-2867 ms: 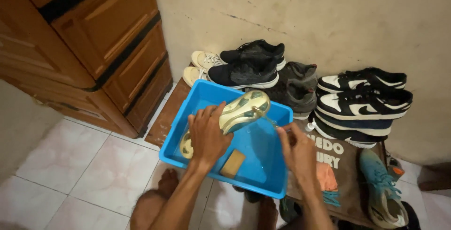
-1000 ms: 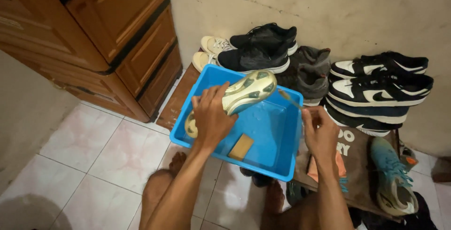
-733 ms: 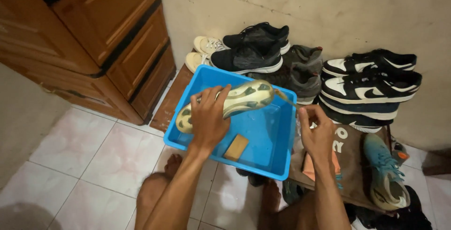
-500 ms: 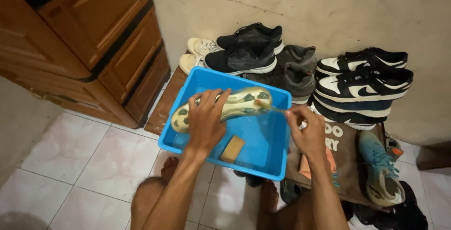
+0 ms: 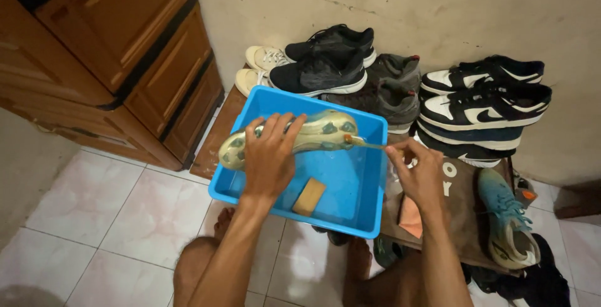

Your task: Cleaning the sole of a shoe by scrubbing with a brush and wiping with a cloth.

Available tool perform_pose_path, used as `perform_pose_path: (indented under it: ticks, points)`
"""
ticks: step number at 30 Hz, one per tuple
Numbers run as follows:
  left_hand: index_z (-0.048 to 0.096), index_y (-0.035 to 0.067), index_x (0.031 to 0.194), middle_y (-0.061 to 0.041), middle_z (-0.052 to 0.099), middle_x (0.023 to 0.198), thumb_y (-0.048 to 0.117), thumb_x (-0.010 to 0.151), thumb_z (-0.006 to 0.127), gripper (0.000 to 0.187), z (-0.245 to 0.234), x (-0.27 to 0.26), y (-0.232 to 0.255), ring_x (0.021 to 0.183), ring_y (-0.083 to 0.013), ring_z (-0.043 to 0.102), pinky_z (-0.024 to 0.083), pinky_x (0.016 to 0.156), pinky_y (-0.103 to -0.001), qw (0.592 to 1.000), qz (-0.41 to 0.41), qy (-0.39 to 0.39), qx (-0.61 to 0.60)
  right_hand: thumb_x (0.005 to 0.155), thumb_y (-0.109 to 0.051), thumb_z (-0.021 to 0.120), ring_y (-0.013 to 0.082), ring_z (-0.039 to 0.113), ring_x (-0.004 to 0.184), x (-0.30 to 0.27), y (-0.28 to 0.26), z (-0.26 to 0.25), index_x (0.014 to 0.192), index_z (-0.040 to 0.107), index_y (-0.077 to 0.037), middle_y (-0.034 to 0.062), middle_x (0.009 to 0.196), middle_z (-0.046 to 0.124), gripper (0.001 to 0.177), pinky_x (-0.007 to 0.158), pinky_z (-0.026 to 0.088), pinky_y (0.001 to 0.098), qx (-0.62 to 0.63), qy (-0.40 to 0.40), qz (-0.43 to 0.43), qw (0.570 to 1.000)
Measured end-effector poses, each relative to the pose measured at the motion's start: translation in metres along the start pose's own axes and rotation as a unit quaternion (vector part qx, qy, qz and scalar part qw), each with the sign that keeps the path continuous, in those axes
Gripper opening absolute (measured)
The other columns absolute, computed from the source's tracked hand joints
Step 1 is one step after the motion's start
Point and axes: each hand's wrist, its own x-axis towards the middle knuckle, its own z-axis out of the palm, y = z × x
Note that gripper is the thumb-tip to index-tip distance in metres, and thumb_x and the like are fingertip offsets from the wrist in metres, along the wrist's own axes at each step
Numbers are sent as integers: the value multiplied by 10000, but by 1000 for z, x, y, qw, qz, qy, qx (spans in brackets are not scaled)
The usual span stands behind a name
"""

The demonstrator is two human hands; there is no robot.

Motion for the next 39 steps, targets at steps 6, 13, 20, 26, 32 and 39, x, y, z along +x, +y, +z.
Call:
perform_pose_path:
  ticks: [6, 13, 20, 26, 32, 39]
  points:
    - [606, 140, 1428, -77, 651, 1268, -88, 616, 832, 873, 6, -3, 3, 1257, -261, 598, 386, 1116, -529, 1000, -20, -15, -3, 956, -298, 760, 294, 668, 659, -2, -14, 7, 928, 771, -148, 93, 624, 646, 153, 743, 525, 404, 17, 14, 22, 1000]
    - [620, 140, 1410, -63, 655, 1255, -46, 530, 868, 933, 9, -4, 2, 1262, -255, 592, 364, 1114, -536, 998, -33, -22, -55, 944, -295, 776, 297, 672, 671, 2, -7, 4, 934, 774, -163, 85, 632, 640, 132, 750, 524, 395, 26, 25, 9, 999]
    - [632, 142, 1397, -65, 670, 1240, -47, 524, 911, 936, 5, -4, 2, 1250, -258, 607, 383, 1103, -541, 997, -43, -39, -54, 942, -264, 780, 251, 653, 627, 3, -13, 6, 910, 770, -148, 72, 655, 675, 121, 708, 525, 365, 51, 23, 10, 998]
    - [613, 151, 1415, -61, 664, 1245, -41, 553, 908, 932, 0, -3, 2, 1259, -251, 600, 377, 1109, -534, 997, -45, -38, -40, 918, -284, 795, 275, 662, 641, 7, -2, 2, 879, 770, -184, 61, 627, 649, 110, 729, 529, 391, 31, 38, 28, 998]
    - [604, 182, 1419, -44, 664, 1254, -10, 564, 924, 933, 8, -7, -1, 1265, -227, 598, 377, 1126, -511, 1000, -24, -10, 12, 975, -274, 745, 250, 632, 617, 0, -5, -3, 914, 758, -155, 72, 644, 667, 135, 704, 513, 376, 27, 55, 84, 995]
    - [622, 240, 1383, -2, 642, 1281, 3, 596, 907, 869, 11, -7, 1, 1261, -180, 580, 379, 1151, -456, 995, 31, 45, 82, 965, -243, 745, 204, 590, 546, 2, -17, 9, 892, 772, -115, 77, 600, 670, 149, 629, 513, 333, 76, 29, 105, 991]
